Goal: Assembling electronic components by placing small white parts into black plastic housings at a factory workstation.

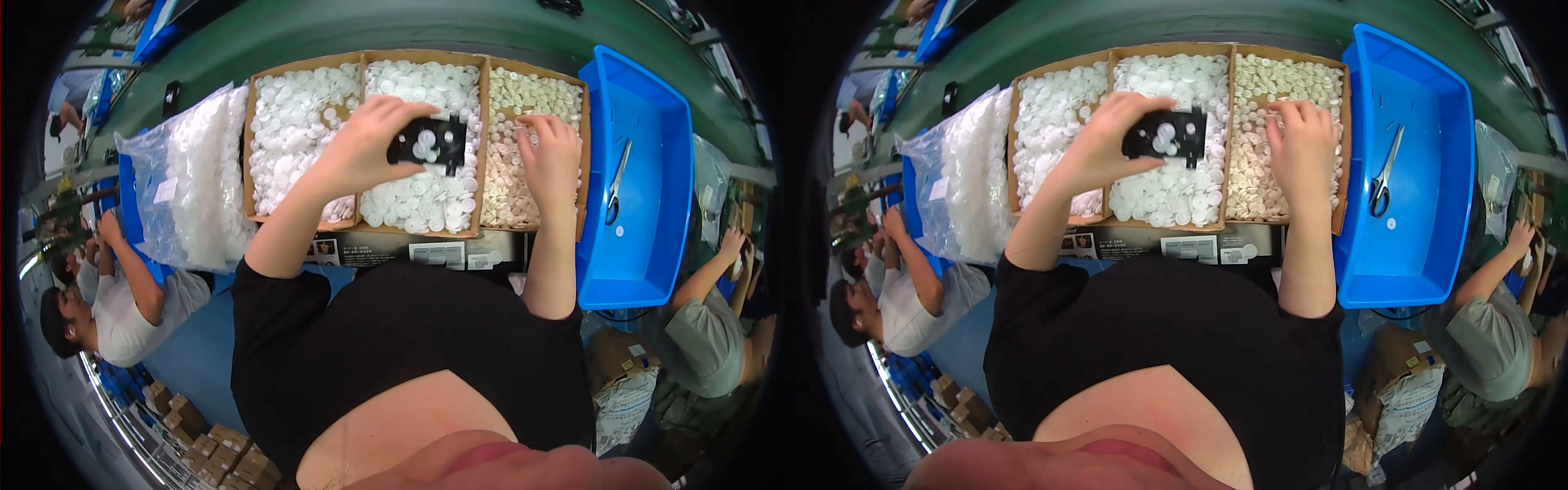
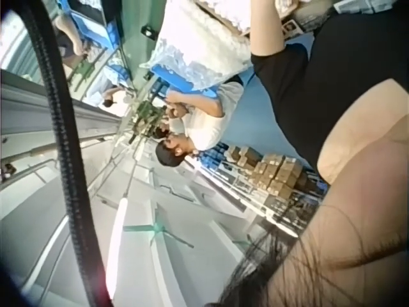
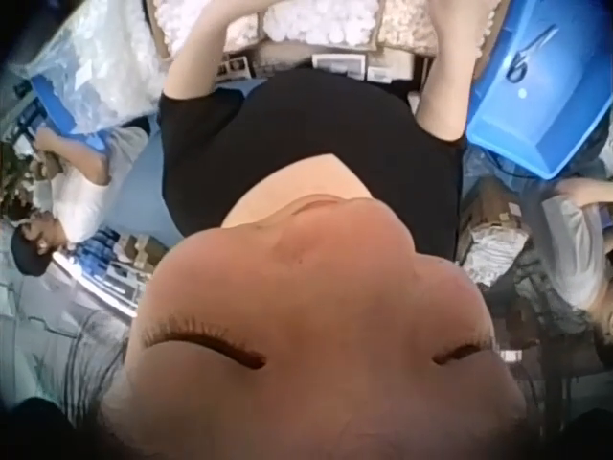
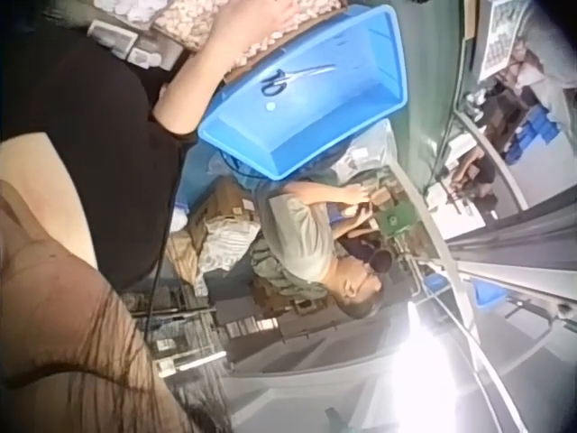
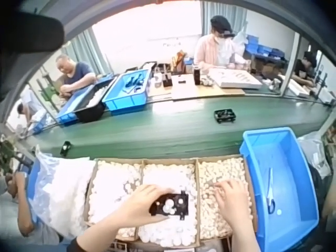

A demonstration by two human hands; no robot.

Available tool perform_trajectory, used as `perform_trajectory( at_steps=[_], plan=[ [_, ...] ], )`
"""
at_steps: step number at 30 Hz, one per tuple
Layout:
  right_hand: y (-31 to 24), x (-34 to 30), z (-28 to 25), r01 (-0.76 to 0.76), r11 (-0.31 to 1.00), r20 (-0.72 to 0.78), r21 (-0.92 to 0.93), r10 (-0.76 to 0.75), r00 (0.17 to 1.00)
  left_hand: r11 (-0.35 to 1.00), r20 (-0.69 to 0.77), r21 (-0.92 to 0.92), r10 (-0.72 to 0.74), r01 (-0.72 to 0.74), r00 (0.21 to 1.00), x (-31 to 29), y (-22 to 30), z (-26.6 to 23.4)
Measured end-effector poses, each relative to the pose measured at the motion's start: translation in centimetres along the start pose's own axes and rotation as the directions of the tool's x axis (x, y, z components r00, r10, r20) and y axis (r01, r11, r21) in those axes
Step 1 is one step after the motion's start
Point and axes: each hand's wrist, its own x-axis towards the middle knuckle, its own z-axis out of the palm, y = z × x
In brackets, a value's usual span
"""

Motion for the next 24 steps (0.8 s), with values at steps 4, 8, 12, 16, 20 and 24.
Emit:
perform_trajectory(
  at_steps=[4,8,12,16,20,24],
  plan=[
    [0.7,-0.6,0.8,-0.03,0.995,0.181,-0.09,0.046,0.982,0.991,-0.195,-0.018,-0.132,0.131,0.972,6.8,-1.2,-1.6],
    [0.7,-0.4,0.8,-0.039,0.999,0.169,-0.029,0.044,0.985,0.963,-0.294,0.081,-0.222,0.255,0.93,13.4,-5.6,1.0],
    [1.1,-0.4,1.2,-0.055,0.998,0.14,-0.015,0.056,0.989,0.951,-0.305,0.282,-0.038,0.129,0.952,21.3,-11.2,5.8],
    [0.8,-0.6,1.4,-0.055,0.998,0.115,0.029,0.052,0.992,0.884,-0.304,0.465,0.119,0.038,0.945,29.6,-16.3,11.2],
    [0.4,-0.4,1.4,-0.039,0.985,0.078,0.168,0.026,0.997,0.864,-0.362,0.504,0.221,-0.01,0.905,34.5,-18.6,13.1],
    [0.3,-0.6,1.6,-0.177,0.914,0.11,0.366,0.146,0.983,0.854,-0.158,0.479,-0.144,0.203,0.977,34.6,-15.4,10.5]
  ],
)
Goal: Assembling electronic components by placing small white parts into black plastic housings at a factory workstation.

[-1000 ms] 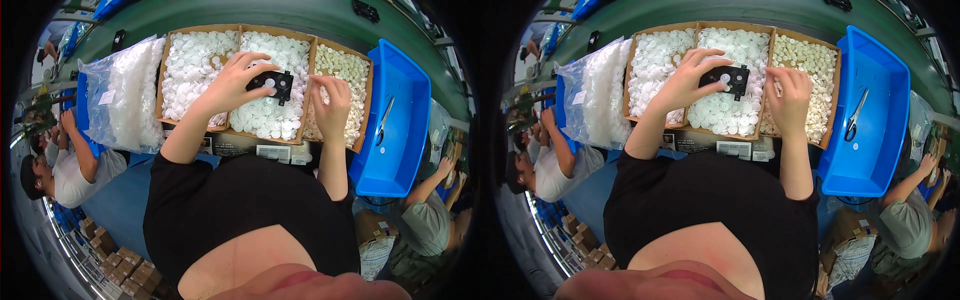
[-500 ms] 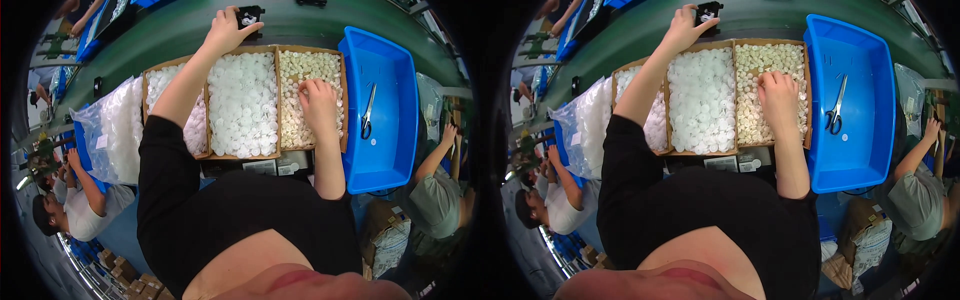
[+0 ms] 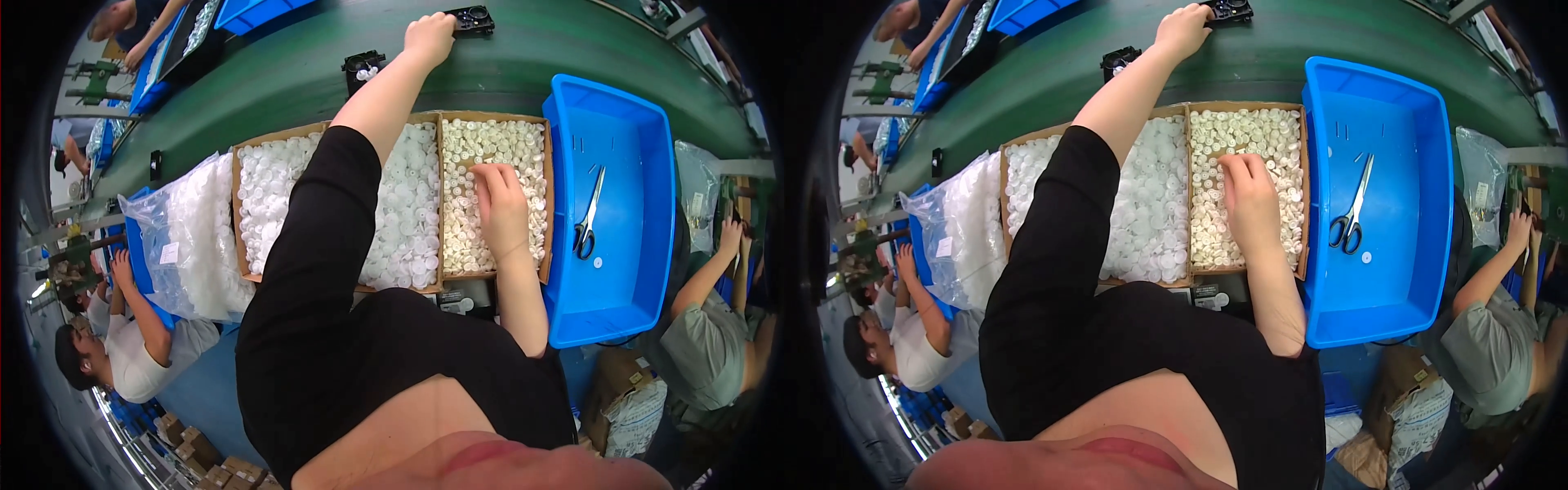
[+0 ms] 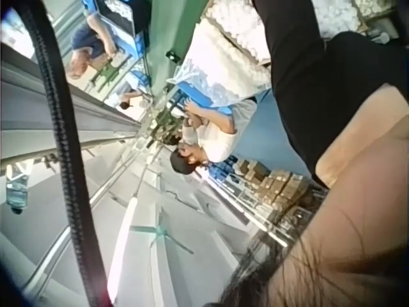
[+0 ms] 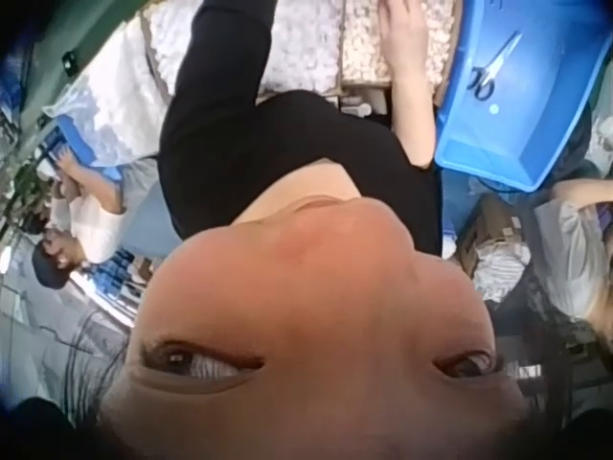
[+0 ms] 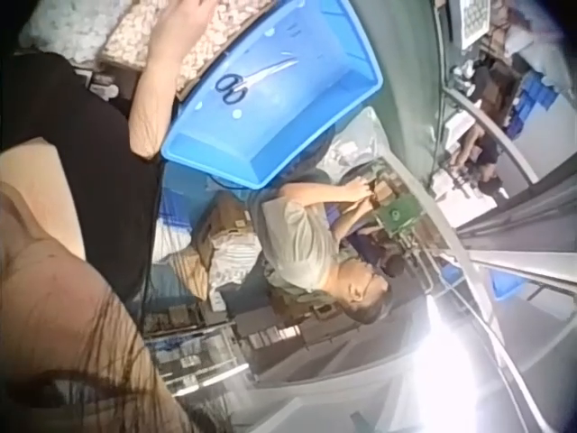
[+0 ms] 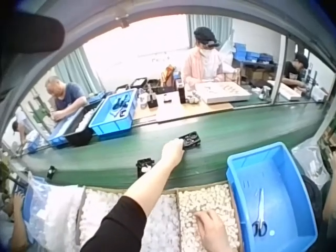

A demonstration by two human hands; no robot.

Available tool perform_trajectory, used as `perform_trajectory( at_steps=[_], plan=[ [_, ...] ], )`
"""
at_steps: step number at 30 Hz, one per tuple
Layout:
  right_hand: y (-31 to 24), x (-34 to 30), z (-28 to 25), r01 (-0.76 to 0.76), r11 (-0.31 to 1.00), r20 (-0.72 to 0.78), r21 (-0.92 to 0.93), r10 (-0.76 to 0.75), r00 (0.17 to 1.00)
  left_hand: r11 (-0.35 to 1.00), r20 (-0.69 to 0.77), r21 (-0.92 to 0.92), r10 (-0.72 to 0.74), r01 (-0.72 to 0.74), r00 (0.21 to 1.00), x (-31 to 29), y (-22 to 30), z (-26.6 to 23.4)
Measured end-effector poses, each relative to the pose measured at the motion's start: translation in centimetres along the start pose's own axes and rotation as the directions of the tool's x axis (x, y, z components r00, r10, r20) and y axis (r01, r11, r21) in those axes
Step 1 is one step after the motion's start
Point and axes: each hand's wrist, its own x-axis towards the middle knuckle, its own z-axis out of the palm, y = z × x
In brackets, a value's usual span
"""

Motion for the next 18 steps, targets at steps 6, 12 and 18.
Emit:
perform_trajectory(
  at_steps=[6,12,18],
  plan=[
    [-1.0,0.2,-0.4,0.119,0.993,0.012,0.004,-0.119,0.993,0.939,-0.184,-0.278,0.154,-0.201,0.971,-8.3,-0.9,-6.5],
    [-1.6,0.5,-0.7,0.073,0.995,-0.022,0.062,-0.071,0.997,0.804,-0.12,-0.576,0.097,-0.149,0.988,-27.6,2.0,-19.5],
    [-5.8,-0.4,0.4,0.17,0.974,-0.015,0.147,-0.17,0.985,0.898,-0.153,-0.43,0.028,-0.092,0.988,-38.6,1.8,-16.1]
  ],
)
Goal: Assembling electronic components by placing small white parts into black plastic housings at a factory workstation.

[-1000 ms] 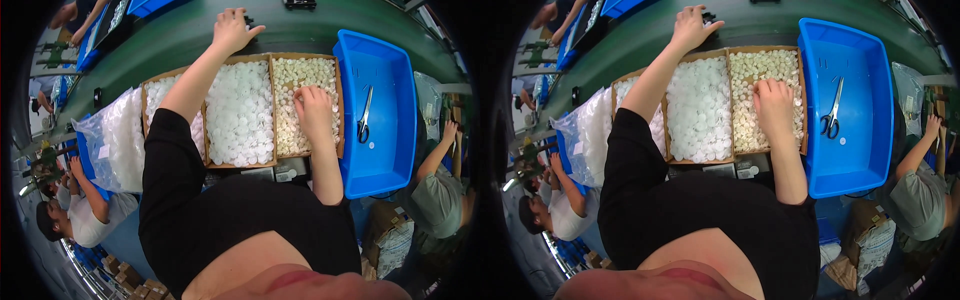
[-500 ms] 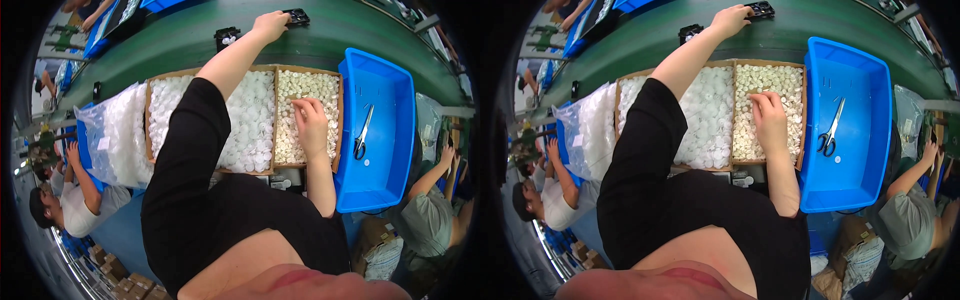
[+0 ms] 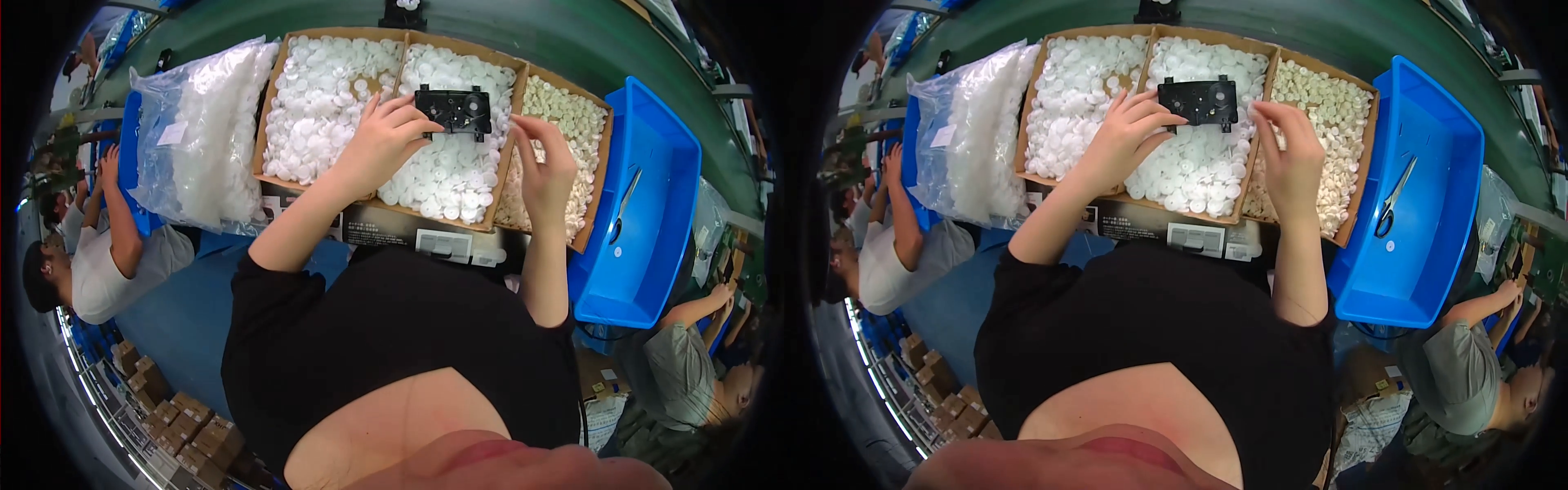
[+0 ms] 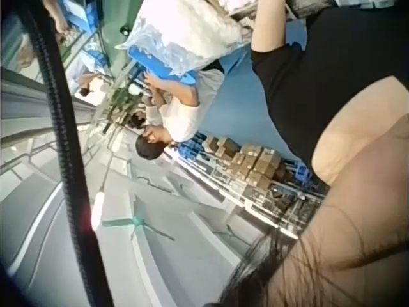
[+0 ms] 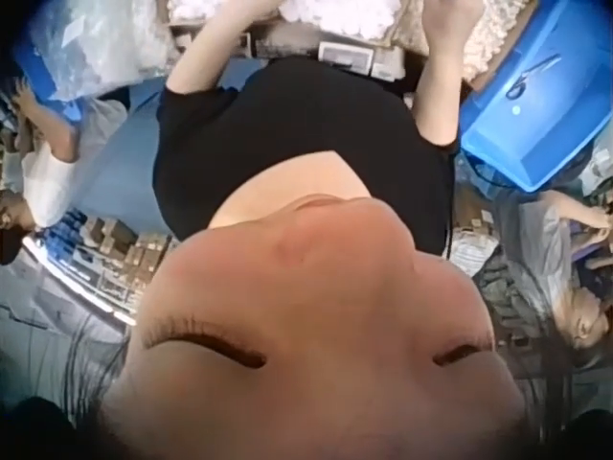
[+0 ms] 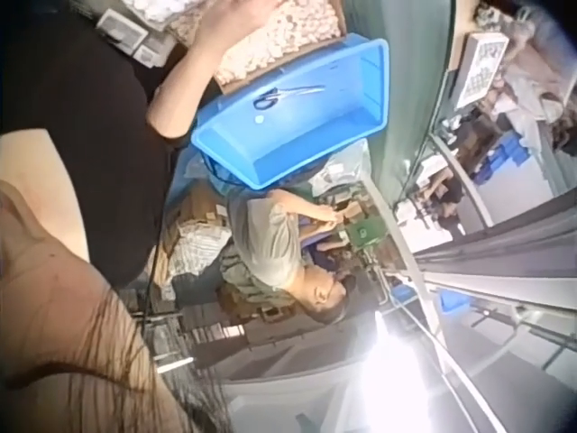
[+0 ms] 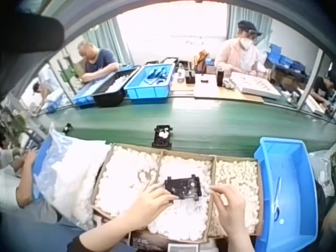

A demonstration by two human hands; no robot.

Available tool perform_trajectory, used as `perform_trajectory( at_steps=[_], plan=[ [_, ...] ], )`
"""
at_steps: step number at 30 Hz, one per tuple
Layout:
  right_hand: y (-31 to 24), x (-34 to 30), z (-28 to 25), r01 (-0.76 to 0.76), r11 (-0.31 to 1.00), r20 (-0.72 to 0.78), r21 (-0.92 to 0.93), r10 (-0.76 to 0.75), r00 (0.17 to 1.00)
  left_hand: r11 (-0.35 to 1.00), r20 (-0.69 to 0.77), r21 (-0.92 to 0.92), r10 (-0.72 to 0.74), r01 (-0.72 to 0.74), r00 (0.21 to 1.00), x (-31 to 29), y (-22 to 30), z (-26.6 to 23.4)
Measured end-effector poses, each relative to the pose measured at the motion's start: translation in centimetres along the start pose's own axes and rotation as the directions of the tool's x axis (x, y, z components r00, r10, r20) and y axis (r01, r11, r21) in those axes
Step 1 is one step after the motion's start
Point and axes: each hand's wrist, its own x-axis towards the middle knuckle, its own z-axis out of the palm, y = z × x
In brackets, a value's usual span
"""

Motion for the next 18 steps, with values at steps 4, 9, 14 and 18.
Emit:
perform_trajectory(
  at_steps=[4,9,14,18],
  plan=[
    [-1.3,-0.1,2.0,0.055,0.998,0.115,-0.009,-0.053,0.992,0.995,-0.072,0.093,-0.015,0.022,0.997,-1.7,-0.5,1.2],
    [-1.3,0.1,3.1,0.188,0.978,0.163,-0.092,-0.172,0.972,0.999,-0.1,0.031,-0.033,0.036,0.994,-1.7,-0.6,1.6],
    [-1.3,-0.1,3.3,0.226,0.963,0.184,-0.149,-0.198,0.963,0.999,-0.1,-0.025,-0.029,0.026,0.995,-1.7,-0.5,1.7],
    [-1.4,-0.1,3.2,0.213,0.961,0.195,-0.175,-0.178,0.964,0.999,-0.09,-0.003,-0.038,0.038,0.995,-1.7,-0.1,1.5]
  ],
)
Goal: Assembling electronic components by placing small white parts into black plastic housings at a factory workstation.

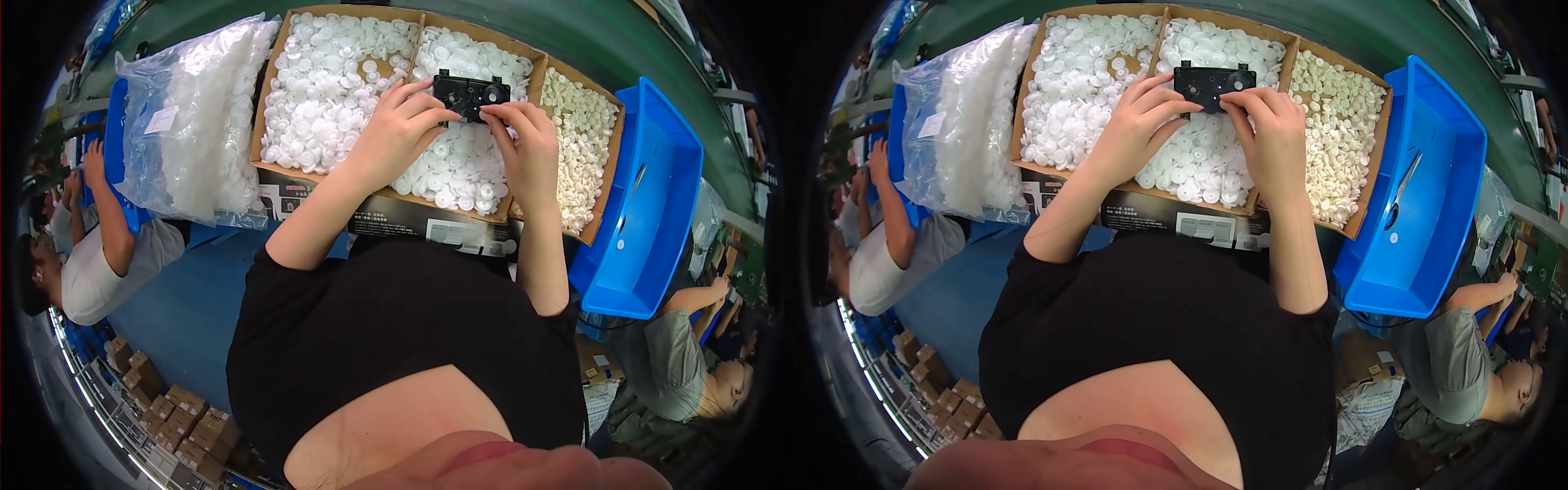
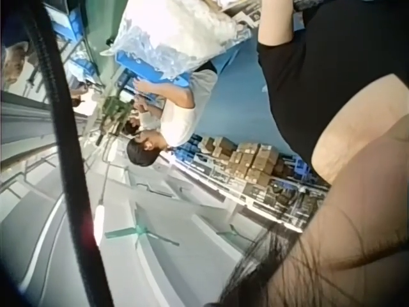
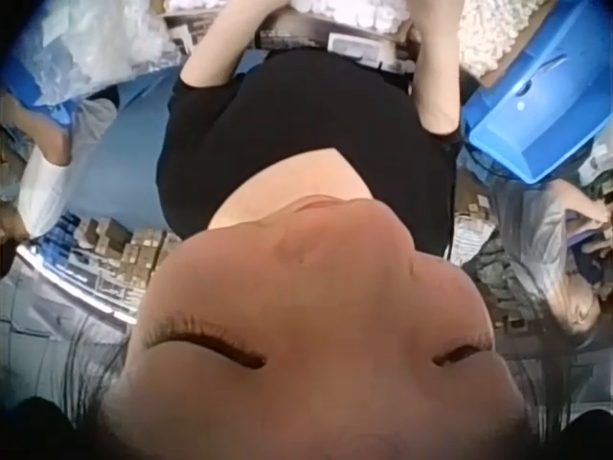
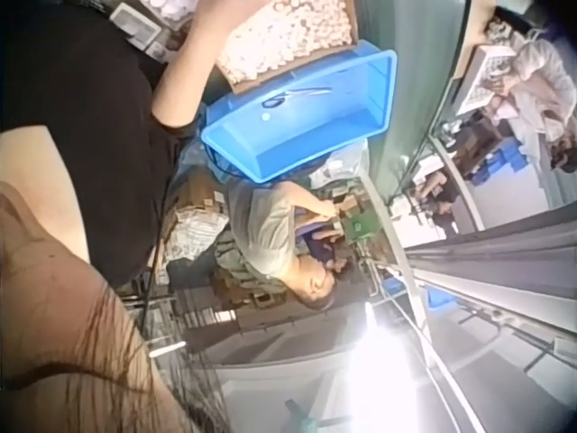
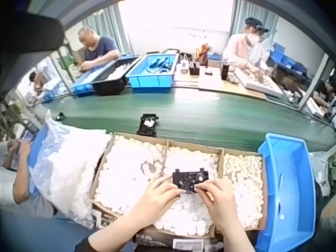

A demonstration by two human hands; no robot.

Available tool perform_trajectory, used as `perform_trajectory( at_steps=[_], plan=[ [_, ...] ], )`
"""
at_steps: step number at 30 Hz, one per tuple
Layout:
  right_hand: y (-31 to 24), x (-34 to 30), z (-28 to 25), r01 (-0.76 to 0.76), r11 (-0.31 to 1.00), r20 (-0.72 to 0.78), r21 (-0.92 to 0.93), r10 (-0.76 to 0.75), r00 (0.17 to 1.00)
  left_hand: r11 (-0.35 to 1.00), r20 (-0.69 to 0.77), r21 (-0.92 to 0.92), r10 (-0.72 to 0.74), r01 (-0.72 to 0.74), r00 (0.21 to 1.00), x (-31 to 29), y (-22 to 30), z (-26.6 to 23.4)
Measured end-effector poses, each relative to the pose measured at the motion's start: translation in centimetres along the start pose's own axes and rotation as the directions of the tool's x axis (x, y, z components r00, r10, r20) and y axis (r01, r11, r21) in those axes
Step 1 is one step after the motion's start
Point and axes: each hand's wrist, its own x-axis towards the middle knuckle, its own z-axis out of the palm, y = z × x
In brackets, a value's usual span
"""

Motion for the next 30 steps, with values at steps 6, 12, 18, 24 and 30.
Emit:
perform_trajectory(
  at_steps=[6,12,18,24,30],
  plan=[
    [-0.9,0.1,-0.8,0.022,0.998,0.09,-0.054,-0.017,0.996,0.999,-0.048,-0.035,0.006,-0.007,0.999,0.0,-0.3,-0.2],
    [-2.9,-2.4,-2.4,0.034,0.993,0.421,0.111,-0.078,0.904,0.999,-0.247,-0.01,-0.043,0.042,0.968,0.0,-2.6,-4.6],
    [-3.3,-3.1,-2.3,0.015,0.985,0.564,0.174,-0.112,0.819,0.944,-0.011,0.05,-0.325,0.325,0.946,-1.8,-4.0,-6.7],
    [-3.1,-2.0,-2.5,-0.356,0.902,0.387,0.243,0.246,0.889,0.919,0.03,0.29,-0.289,0.269,0.957,-2.1,-3.1,-5.5],
    [-1.2,0.0,-0.6,-0.079,0.989,-0.049,0.128,0.086,0.995,0.888,0.013,0.43,-0.183,0.16,0.983,-1.0,-3.3,-4.8]
  ],
)
